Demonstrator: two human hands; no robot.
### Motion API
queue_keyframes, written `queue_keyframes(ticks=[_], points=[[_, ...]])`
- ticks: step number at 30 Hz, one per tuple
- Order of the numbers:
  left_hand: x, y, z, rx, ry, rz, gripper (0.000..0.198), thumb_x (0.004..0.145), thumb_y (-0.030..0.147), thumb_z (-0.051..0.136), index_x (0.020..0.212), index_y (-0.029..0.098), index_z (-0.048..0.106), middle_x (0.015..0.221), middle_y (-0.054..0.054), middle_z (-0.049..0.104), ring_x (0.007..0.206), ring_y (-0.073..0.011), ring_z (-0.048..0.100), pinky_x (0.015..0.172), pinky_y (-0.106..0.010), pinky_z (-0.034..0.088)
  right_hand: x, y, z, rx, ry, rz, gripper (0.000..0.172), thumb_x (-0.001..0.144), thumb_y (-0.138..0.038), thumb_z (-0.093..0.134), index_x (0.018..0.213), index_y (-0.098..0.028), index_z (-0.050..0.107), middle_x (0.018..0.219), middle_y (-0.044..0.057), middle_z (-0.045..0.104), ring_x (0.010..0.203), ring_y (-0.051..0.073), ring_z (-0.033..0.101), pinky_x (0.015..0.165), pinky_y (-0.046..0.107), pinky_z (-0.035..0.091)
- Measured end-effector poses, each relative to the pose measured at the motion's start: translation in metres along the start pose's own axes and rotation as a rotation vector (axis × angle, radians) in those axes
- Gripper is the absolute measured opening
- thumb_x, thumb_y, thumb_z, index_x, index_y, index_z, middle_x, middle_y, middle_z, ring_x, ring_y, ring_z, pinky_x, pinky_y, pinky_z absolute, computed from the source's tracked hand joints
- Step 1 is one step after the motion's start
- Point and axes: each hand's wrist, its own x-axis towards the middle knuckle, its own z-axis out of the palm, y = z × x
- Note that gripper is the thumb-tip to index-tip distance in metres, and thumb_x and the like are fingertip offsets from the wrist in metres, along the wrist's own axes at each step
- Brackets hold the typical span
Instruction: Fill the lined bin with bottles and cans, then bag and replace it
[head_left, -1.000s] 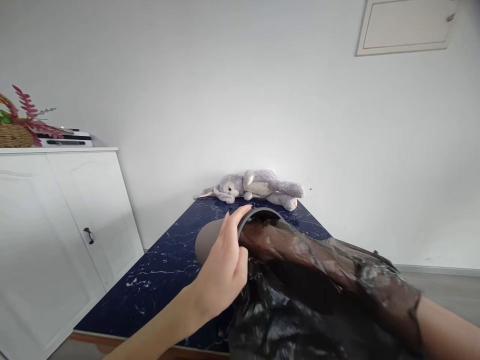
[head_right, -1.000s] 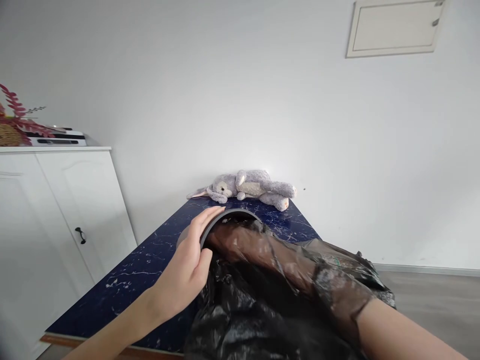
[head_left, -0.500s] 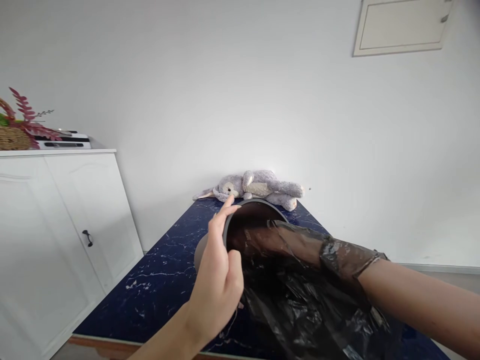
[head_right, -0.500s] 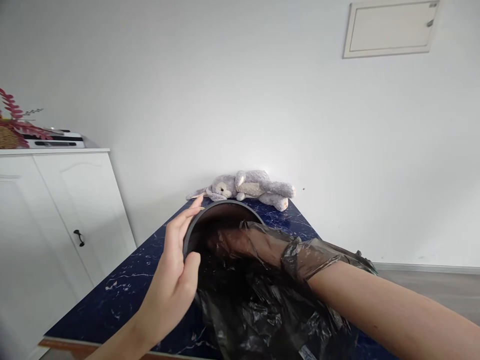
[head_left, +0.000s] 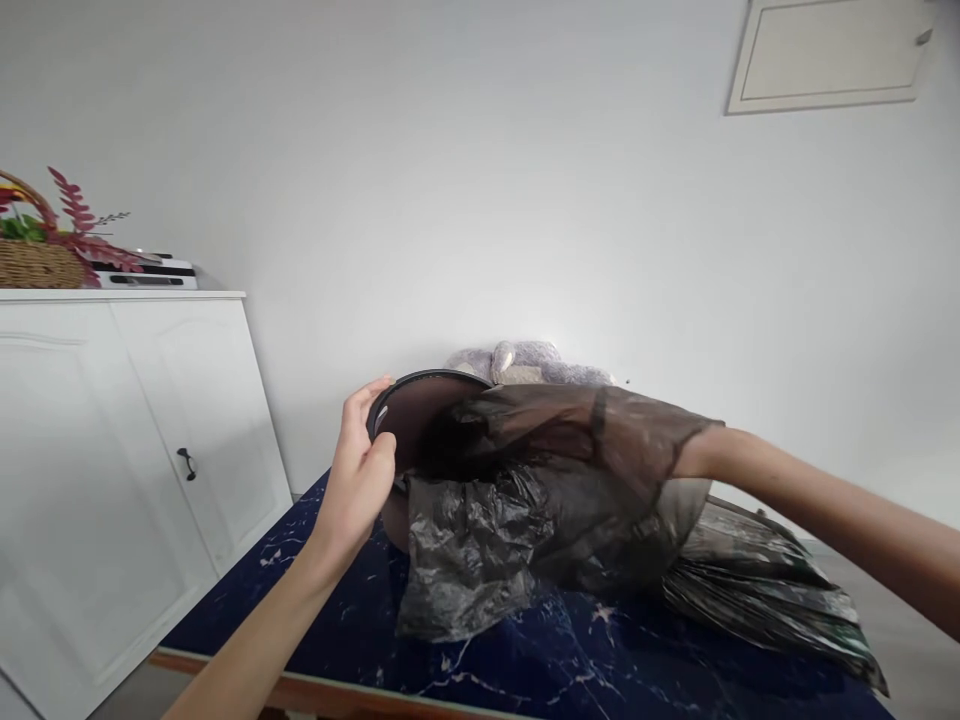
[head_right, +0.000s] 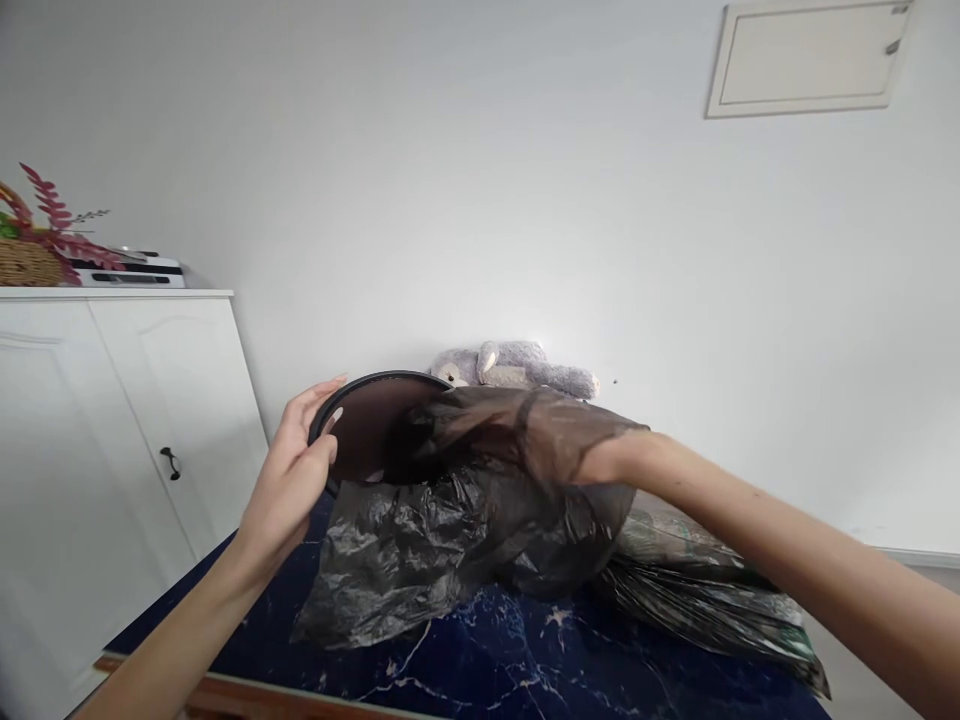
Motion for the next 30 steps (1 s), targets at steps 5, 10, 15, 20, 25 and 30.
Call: queue_keyframes(ticks=[5,10,15,20,25,30], points=[[0.014,-0.001,-0.002,-0.025,-0.021,-0.140,0.075,0.078,0.010,0.052,0.150,0.029,0.057,0.148,-0.009,0.063,0.142,-0.0317,0.056,0.113,-0.048,0.051,0.009,-0.018,-0.025,0.196,-0.104,-0.122,0.035,0.102,-0.030,0.062,0.136,-0.028,0.072,0.152,0.006,0.064,0.143,0.028,0.058,0.121,0.041,0.048],[0.020,0.002,0.006,-0.113,-0.118,-0.246,0.079,0.071,0.012,0.055,0.150,0.023,0.060,0.121,-0.012,0.076,0.115,-0.0322,0.072,0.086,-0.039,0.062,0.020,-0.021,-0.023,0.410,0.055,0.035,0.030,0.101,-0.044,0.066,0.115,-0.021,0.077,0.124,0.008,0.076,0.118,0.027,0.070,0.104,0.041,0.058],[0.018,0.008,0.021,-0.215,-0.185,-0.412,0.076,0.073,0.011,0.055,0.148,0.021,0.062,0.134,-0.012,0.075,0.126,-0.0319,0.070,0.089,-0.037,0.063,0.034,-0.014,-0.009,0.686,0.129,0.222,0.008,0.086,-0.032,0.078,0.090,-0.025,0.078,0.109,0.005,0.078,0.101,0.022,0.072,0.094,0.038,0.062],[0.015,0.004,0.023,-0.112,-0.231,-0.349,0.060,0.091,0.020,0.058,0.150,0.029,0.058,0.155,-0.011,0.061,0.146,-0.0366,0.056,0.107,-0.051,0.059,0.039,0.003,-0.002,0.591,0.148,0.320,0.008,0.078,-0.027,0.076,0.087,-0.026,0.079,0.095,0.005,0.079,0.094,0.025,0.073,0.090,0.040,0.062],[0.003,0.018,0.014,0.073,0.032,0.438,0.041,0.105,0.018,0.050,0.143,0.029,0.054,0.163,-0.008,0.052,0.157,-0.0283,0.042,0.130,-0.058,0.035,0.031,0.011,-0.009,0.144,0.138,0.182,0.013,0.081,-0.024,0.067,0.087,-0.023,0.078,0.085,0.003,0.078,0.086,0.025,0.072,0.081,0.037,0.060],[-0.009,0.058,0.006,0.388,-0.111,1.278,0.038,0.104,0.002,0.054,0.130,0.028,0.062,0.146,-0.003,0.069,0.151,-0.0227,0.049,0.124,-0.050,0.045,0.039,-0.005,-0.010,0.072,0.094,0.065,0.019,0.088,-0.034,0.066,0.098,-0.022,0.078,0.091,0.004,0.079,0.093,0.027,0.073,0.086,0.037,0.059]])
